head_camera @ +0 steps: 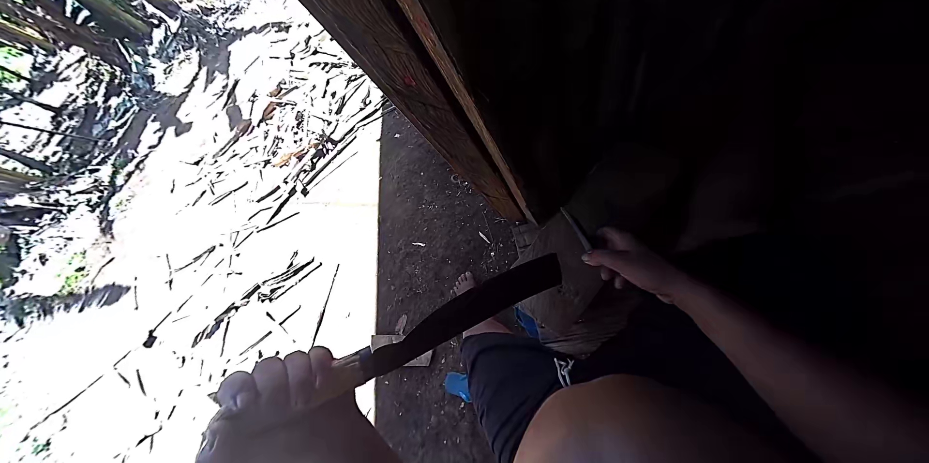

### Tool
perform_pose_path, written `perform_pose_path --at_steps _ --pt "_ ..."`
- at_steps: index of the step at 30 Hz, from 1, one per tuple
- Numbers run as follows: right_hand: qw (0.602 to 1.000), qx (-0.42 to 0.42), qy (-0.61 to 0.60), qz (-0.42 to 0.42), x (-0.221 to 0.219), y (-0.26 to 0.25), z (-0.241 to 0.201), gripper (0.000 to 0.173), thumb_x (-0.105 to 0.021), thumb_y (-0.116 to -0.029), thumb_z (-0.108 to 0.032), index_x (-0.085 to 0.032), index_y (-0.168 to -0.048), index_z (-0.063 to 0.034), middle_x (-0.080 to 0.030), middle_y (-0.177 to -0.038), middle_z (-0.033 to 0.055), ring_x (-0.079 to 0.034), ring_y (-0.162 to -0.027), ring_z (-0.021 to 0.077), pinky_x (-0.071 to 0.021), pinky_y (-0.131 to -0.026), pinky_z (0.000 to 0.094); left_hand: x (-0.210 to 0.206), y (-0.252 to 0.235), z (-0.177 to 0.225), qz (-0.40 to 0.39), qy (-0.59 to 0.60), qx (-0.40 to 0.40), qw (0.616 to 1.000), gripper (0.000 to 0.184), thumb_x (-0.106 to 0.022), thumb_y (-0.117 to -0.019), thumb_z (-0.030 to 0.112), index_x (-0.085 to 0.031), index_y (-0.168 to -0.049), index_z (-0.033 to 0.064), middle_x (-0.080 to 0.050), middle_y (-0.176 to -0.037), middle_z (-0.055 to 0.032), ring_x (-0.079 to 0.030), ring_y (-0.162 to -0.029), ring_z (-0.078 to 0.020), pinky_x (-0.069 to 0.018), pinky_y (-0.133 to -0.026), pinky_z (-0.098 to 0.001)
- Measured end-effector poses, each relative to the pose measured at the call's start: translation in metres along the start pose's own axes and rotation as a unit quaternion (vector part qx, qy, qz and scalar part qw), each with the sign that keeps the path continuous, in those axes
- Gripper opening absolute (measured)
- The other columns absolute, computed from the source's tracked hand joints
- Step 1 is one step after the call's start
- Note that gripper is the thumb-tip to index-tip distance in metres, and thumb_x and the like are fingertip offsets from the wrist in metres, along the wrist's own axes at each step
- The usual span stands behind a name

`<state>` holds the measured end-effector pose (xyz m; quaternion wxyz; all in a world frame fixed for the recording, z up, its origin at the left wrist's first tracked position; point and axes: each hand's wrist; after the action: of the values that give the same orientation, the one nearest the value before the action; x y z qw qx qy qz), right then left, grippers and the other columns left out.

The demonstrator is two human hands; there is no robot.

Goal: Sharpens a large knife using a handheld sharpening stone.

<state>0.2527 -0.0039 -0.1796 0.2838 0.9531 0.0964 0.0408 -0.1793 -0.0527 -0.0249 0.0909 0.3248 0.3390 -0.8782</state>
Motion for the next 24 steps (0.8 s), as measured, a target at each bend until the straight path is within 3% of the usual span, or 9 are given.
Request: perform_pose_path --at_steps 4,6,8,9,10,14,19,24 --pt "1.000 0.012 0.018 0.017 -0.023 -0.010 0.012 0.068 -0.073 -0.0907 -0.044 -0.041 -0.142 -0.0129 -0.068 -0.098 0.0102 -0.066 -0.062 0.0204 -0.0567 -0.053 0.0367 -0.018 -0.002 -0.005 -0.011 -0.001 -0.007 1.000 0.029 -0.055 -0.0967 0.029 -0.054 -0.073 0.0121 -0.042 -0.053 0.0037 -0.045 -0.043 -0.0114 -0.0458 -0.044 -0.0305" --pt "0.994 0.046 0.089 0.041 -0.031 -0.014 0.017 0.080 -0.075 -0.0882 -0.050 -0.037 -0.151 -0.0186 -0.067 -0.106 0.0127 -0.066 -0.064 0.0220 -0.0596 -0.058 0.0419 -0.026 0.000 -0.007 0.000 -0.014 -0.015 1.000 0.030 -0.049 -0.0987 0.027 -0.052 -0.073 0.0116 -0.041 -0.053 0.0035 -0.044 -0.043 -0.0117 -0.0450 -0.043 -0.0306" --pt "0.980 0.071 0.182 0.048 -0.038 -0.012 0.017 0.098 -0.072 -0.0895 -0.055 -0.018 -0.166 -0.0260 -0.066 -0.125 0.0163 -0.071 -0.089 0.0276 -0.0602 -0.078 0.0519 -0.030 0.002 -0.008 0.010 -0.044 -0.022 0.999 0.034 -0.040 -0.1022 0.026 -0.051 -0.073 0.0115 -0.040 -0.052 0.0035 -0.043 -0.042 -0.0113 -0.0432 -0.042 -0.0297" --pt "0.971 0.077 0.224 0.041 -0.041 -0.009 0.015 0.101 -0.069 -0.0911 -0.058 -0.010 -0.167 -0.0291 -0.063 -0.136 0.0162 -0.069 -0.109 0.0312 -0.0558 -0.093 0.0579 -0.032 0.003 -0.008 0.017 -0.061 -0.027 0.998 0.037 -0.035 -0.1040 0.027 -0.049 -0.073 0.0119 -0.039 -0.052 0.0038 -0.042 -0.041 -0.0109 -0.0416 -0.040 -0.0288" --pt "0.962 0.083 0.256 0.034 -0.044 -0.007 0.015 0.099 -0.065 -0.0932 -0.060 -0.007 -0.168 -0.0307 -0.062 -0.139 0.0164 -0.066 -0.119 0.0337 -0.0517 -0.099 0.0611 -0.033 0.003 -0.007 0.025 -0.070 -0.028 0.997 0.038 -0.033 -0.1049 0.026 -0.049 -0.073 0.0119 -0.039 -0.051 0.0038 -0.041 -0.040 -0.0109 -0.0414 -0.040 -0.0287" --pt "0.935 0.081 0.344 0.011 -0.050 0.001 0.009 0.084 -0.051 -0.0989 -0.066 -0.017 -0.167 -0.0315 -0.071 -0.120 0.0151 -0.069 -0.109 0.0347 -0.0530 -0.095 0.0601 -0.038 0.005 -0.007 0.030 -0.062 -0.031 0.997 0.038 -0.032 -0.1040 0.025 -0.048 -0.071 0.0139 -0.037 -0.051 0.0050 -0.040 -0.041 -0.0101 -0.0395 -0.040 -0.0285" --pt "0.926 0.082 0.367 0.011 -0.054 -0.011 0.003 0.086 -0.044 -0.0995 -0.070 -0.017 -0.167 -0.0261 -0.072 -0.115 0.0163 -0.069 -0.107 0.0357 -0.0536 -0.093 0.0596 -0.040 0.008 -0.006 0.012 -0.027 -0.028 0.999 0.030 -0.049 -0.0991 0.025 -0.051 -0.072 0.0123 -0.040 -0.052 0.0040 -0.042 -0.041 -0.0111 -0.0402 -0.040 -0.0291" --pt "0.916 0.104 0.388 0.003 -0.060 -0.006 -0.002 0.077 -0.042 -0.1021 -0.067 -0.020 -0.167 -0.0307 -0.072 -0.109 0.0149 -0.070 -0.101 0.0336 -0.0551 -0.090 0.0567 -0.036 0.007 -0.006 0.011 -0.034 -0.029 0.999 0.031 -0.045 -0.1003 0.024 -0.051 -0.072 0.0119 -0.040 -0.052 0.0039 -0.041 -0.041 -0.0108 -0.0403 -0.040 -0.0292"
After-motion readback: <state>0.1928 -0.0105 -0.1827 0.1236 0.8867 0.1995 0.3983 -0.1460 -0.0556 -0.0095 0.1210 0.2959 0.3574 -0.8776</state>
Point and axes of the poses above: each hand's wrist, its own y-axis away from the middle knuckle, its own x-axis out of the back of the hand, z = x × y
